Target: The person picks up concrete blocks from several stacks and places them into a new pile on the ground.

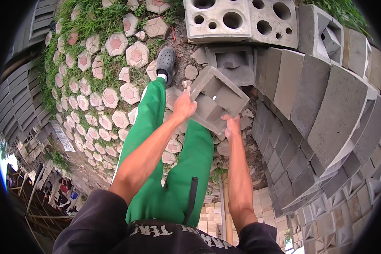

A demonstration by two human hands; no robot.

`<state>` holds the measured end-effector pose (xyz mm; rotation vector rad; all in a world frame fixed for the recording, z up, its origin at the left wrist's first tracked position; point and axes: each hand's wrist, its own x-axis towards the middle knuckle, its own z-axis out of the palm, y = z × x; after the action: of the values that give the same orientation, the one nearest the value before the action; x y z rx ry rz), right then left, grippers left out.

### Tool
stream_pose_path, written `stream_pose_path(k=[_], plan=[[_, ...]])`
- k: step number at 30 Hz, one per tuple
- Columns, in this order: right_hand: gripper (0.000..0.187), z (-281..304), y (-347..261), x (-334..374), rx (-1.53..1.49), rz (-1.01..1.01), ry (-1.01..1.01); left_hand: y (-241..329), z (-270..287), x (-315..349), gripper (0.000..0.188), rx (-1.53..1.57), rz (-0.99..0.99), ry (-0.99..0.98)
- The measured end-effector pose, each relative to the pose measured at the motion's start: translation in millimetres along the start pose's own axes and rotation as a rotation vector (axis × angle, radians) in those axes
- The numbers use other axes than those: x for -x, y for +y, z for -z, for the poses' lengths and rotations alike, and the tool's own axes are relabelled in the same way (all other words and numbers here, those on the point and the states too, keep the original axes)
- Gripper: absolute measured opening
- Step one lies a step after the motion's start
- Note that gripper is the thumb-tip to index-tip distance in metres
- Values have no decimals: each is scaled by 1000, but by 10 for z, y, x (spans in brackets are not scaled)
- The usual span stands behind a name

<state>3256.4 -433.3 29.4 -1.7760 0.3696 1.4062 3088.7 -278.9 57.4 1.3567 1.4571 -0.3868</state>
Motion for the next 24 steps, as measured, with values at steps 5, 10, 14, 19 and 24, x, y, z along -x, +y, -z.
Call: stream_pose_path(k=[5,10,14,19,24], plan=[[55,92,103,1076,56,-117,-113,-185,458,1151,81,199,152,-100],[59,78,-151,2072,190,-164,-280,-469,579,1636,89,1052,412,-270],[60,-125,-367,2495,393,-117,-256,-740,407,1889,84,1098,370,-268],[59,-669,-746,2665,821,27,-436,-976,775,2483,80,1284,254,-9],[50,-1865,-1397,3505,596,171,-778,-1085,1649,3203,70,1616,52,296]])
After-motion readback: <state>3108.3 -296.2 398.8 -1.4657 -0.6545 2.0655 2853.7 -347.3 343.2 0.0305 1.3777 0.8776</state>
